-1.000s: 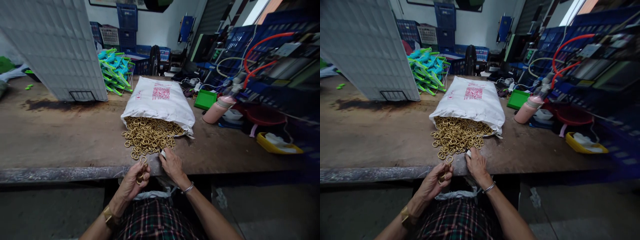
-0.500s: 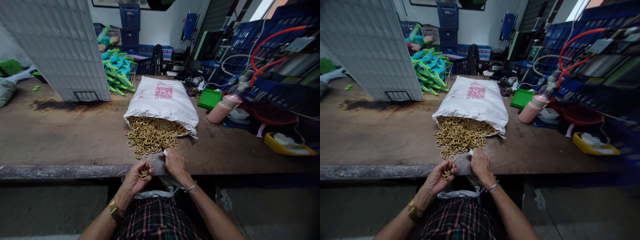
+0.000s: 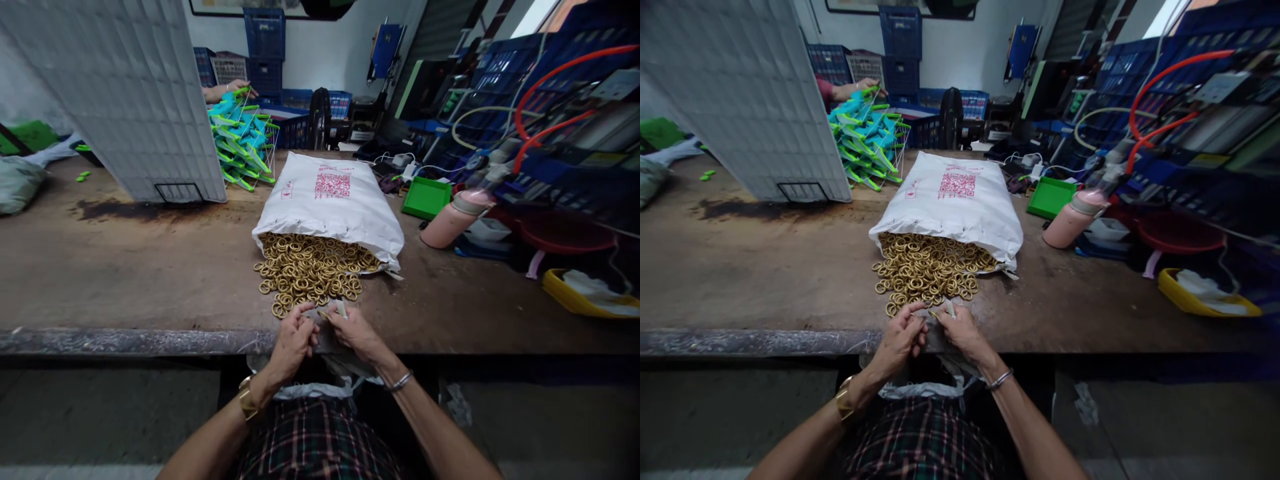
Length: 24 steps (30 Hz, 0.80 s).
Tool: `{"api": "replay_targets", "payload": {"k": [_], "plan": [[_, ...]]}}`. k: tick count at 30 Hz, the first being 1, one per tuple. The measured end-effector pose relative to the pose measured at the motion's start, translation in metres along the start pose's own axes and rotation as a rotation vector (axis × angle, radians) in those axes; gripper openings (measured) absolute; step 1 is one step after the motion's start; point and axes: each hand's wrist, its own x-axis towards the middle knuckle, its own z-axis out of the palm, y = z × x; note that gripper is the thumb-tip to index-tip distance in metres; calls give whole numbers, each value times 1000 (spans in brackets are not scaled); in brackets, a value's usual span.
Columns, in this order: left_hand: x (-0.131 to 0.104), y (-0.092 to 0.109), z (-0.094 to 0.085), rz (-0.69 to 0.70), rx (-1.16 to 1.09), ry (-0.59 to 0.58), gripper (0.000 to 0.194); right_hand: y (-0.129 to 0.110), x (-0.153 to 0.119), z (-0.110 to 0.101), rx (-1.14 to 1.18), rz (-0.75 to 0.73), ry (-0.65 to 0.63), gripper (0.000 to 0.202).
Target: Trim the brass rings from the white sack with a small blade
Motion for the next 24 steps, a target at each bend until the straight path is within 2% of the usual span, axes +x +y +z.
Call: {"api": "replay_targets", "payload": {"k": [2, 5, 9, 13, 17, 20, 24], "plan": [[3, 3, 1, -3, 54, -14, 38, -2, -3, 6, 106, 45, -89, 31], [6, 6, 2, 3, 69, -12, 26, -5, -6, 11, 178, 46, -145, 35], [5, 4, 0, 111, 153, 62, 18, -6, -5, 14, 145, 43, -53, 32], [4, 0, -3, 325, 349, 147, 15, 2, -2, 14, 103, 30, 23, 33], [2, -1, -3, 458, 476, 118, 15, 14, 4, 12, -74, -62, 41, 34], [1, -1, -2, 388, 405, 74, 16, 16, 7, 11, -186, -132, 78, 31], [-1, -1, -2, 98, 199, -44, 24, 6, 5, 13, -285, -201, 126, 25]]}}
